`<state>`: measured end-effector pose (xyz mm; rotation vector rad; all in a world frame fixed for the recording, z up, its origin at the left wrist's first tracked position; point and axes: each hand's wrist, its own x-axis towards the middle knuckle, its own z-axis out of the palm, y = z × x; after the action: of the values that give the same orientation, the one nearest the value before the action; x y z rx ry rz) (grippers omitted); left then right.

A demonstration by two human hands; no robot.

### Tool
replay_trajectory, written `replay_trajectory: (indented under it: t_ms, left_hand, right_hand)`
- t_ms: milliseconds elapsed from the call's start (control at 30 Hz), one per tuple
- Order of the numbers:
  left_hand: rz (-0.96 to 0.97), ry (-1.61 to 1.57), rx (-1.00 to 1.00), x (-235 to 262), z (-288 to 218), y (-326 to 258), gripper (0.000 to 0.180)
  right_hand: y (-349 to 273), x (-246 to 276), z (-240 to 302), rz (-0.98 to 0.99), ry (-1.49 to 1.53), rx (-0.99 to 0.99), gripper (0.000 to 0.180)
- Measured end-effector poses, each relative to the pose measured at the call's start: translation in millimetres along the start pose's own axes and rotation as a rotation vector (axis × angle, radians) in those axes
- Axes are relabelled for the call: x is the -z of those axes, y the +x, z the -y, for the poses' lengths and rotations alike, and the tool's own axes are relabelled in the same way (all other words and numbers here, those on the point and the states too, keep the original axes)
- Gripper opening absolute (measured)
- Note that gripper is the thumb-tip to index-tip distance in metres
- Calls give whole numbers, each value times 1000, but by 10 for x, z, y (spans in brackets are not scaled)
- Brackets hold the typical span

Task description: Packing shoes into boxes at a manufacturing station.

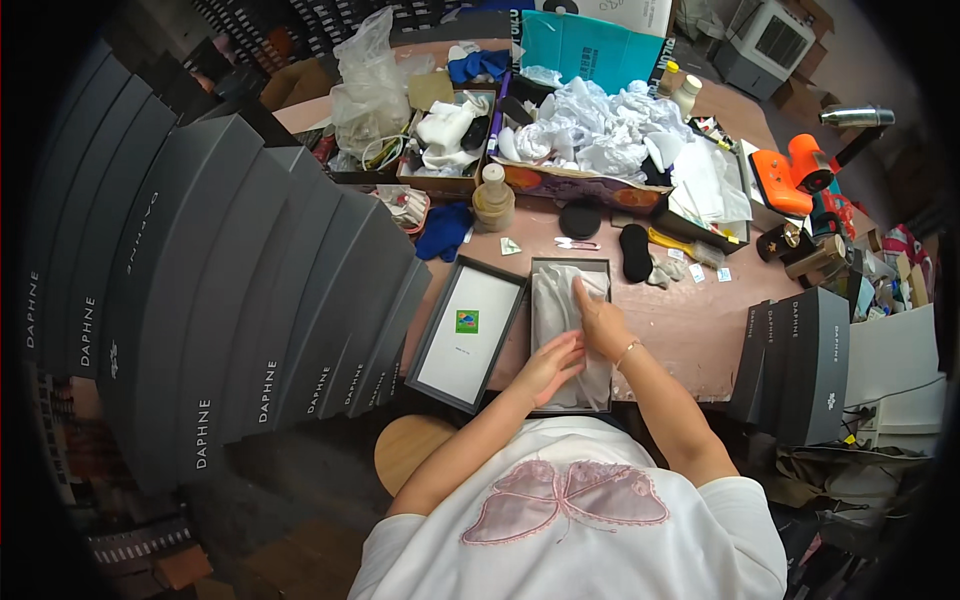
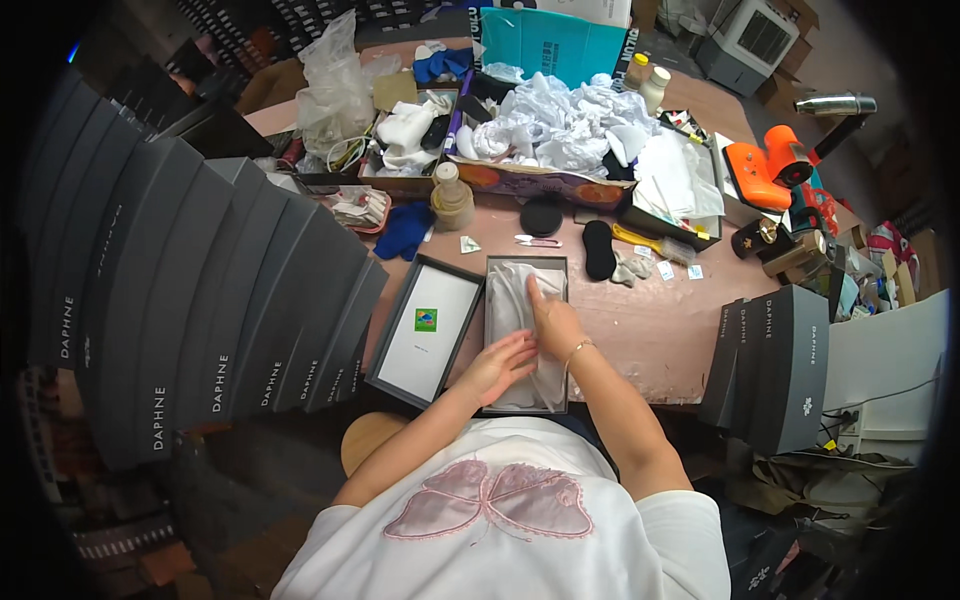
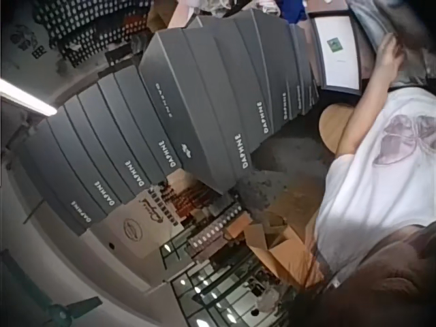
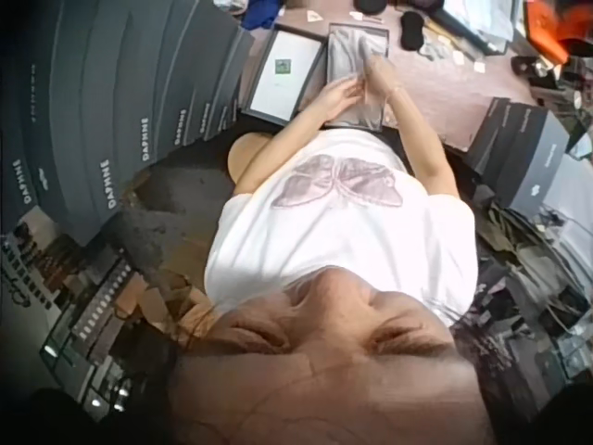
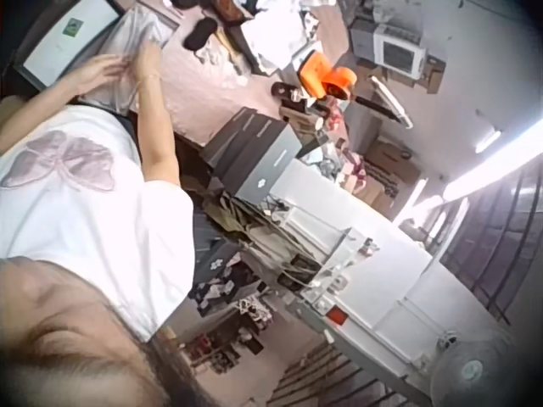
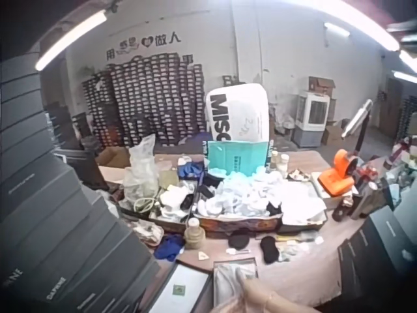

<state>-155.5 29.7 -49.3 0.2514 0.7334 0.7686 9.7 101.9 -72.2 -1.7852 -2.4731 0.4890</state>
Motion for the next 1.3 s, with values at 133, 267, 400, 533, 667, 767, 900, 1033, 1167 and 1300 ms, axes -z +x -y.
replay_trajectory:
  t_ms: [133,267,400,533,667,767,900,1033,1167,1300]
  left_hand:
    - [-231,256,20,283,226,158,56]
    - [105,135,-31,-337,-71,-260,75]
    - [193,-162,98,-604,-40,-244,84]
    - [477,-387,172,-496,-254,-394,91]
    - [160,-194,37,-467,-51,-169,68]
    - [11,-322,-19,-234,-7,-77,54]
    - [-54,-301,-80,-438,-341,-337,57]
    - [61,-261,-16,-175,-340,-266,57]
    - [-125,-161,-170,-317,-483,-354,55]
    - [-107,-139,-254,-262,-725,-366,58]
  right_hand:
    - [-257,881,-64,-304,261,38,80]
    - [-607,1150,-102,-373,804,-179,61]
    - [-704,849,238,-484,1004,-143,38]
    - [-826,838,192,-315,1438,-136,33]
    - [-759,966,301,-142,672,68,38]
    - [-912,1097,374,-160,1001,35,33]
    - [-1091,1094,388,-93,851,112,21]
    - [-898,729,237,-132,984,-112,16]
    - [-865,328,-76,-62,465,71,16]
    - [-1073,1063,180,-331,851,-113,14]
